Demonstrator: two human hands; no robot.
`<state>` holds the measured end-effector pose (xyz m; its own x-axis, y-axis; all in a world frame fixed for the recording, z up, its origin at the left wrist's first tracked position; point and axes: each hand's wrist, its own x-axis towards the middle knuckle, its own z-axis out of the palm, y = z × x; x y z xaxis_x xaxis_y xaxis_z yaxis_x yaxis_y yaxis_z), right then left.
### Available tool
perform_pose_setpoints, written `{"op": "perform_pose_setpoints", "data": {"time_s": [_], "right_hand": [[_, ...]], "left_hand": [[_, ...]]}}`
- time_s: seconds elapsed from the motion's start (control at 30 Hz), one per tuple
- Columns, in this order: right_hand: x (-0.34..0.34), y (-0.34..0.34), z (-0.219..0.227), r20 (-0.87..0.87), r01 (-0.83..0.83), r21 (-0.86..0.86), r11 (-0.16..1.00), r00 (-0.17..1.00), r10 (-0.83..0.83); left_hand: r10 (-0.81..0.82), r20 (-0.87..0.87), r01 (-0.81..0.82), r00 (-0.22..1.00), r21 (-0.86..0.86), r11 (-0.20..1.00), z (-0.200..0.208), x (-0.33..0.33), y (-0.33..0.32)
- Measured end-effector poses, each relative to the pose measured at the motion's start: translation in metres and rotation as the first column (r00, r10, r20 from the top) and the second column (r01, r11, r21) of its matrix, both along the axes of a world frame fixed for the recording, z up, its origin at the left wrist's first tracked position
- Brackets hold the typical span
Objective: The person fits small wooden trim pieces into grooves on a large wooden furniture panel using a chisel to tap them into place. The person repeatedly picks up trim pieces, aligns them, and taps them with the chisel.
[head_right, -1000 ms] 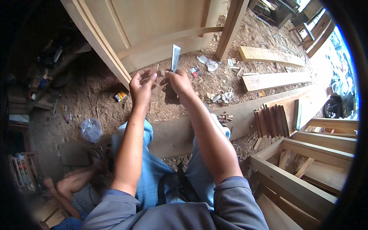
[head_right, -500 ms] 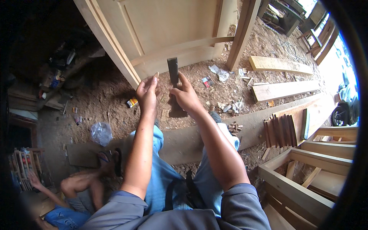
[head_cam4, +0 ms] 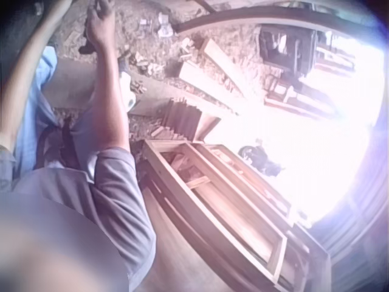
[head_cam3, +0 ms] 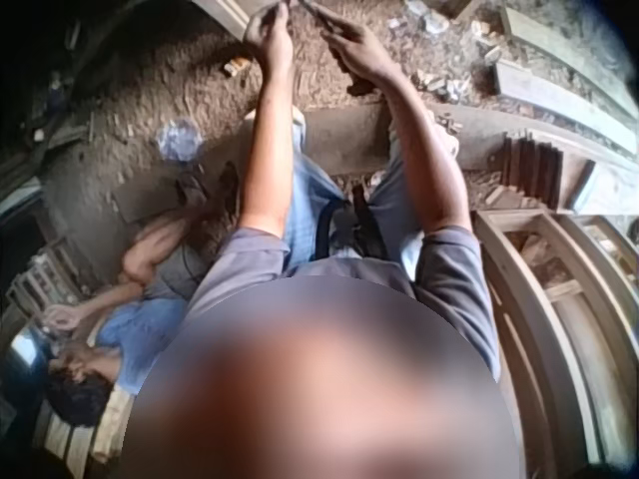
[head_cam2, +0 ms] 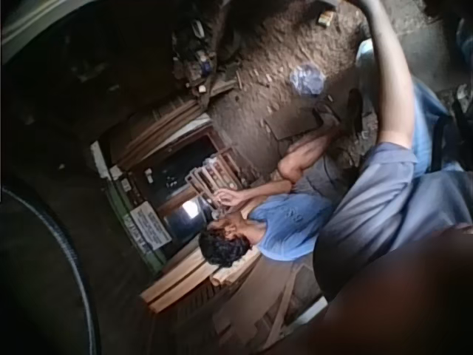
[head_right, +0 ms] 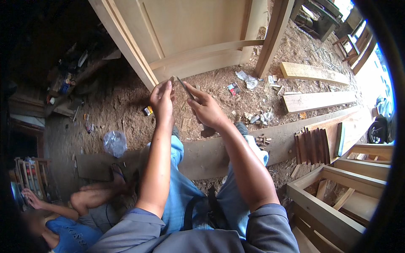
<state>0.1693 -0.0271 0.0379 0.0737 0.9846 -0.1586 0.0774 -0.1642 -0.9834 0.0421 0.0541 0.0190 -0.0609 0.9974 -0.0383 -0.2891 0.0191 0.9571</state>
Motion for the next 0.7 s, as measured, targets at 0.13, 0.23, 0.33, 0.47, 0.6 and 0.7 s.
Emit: {"op": "perform_pose_setpoints", "data": {"time_s": [0.13, 0.23, 0.33, 0.47, 0.6, 0.7], "right_hand": [[0.004, 0.000, -0.008, 0.202, -0.025, 0.059, 0.998, 0.979, 0.013], [0.003, 0.002, -0.018, 0.399, -0.041, 0.329, 0.943, 0.912, -0.100], [-0.001, 0.001, -0.018, 0.457, 0.038, 0.226, 0.973, 0.879, -0.140], [0.001, 0.015, -0.005, 0.182, 0.376, -0.009, 0.926, 0.912, -0.369], [0.034, 0.024, 0.004, -0.099, 0.735, 0.075, 0.674, 0.678, -0.729], [0.044, 0.012, -0.004, 0.004, 0.417, -0.014, 0.909, 0.909, -0.417]], "left_hand": [[-0.013, -0.038, 0.015, 0.999, 0.052, 0.999, -0.009, -0.001, 0.001], [-0.004, -0.019, 0.006, 1.000, 0.124, 0.992, -0.018, -0.001, 0.008], [0.015, -0.197, 0.013, 0.980, 0.140, 0.990, -0.022, -0.003, 0.016], [0.076, -0.424, 0.093, 0.903, 0.365, 0.926, -0.019, -0.006, 0.012], [-0.079, -0.356, 0.111, 0.931, 0.070, 0.991, -0.017, -0.011, 0.000], [-0.003, -0.208, 0.048, 0.978, 0.211, 0.976, -0.019, -0.014, 0.007]]}}
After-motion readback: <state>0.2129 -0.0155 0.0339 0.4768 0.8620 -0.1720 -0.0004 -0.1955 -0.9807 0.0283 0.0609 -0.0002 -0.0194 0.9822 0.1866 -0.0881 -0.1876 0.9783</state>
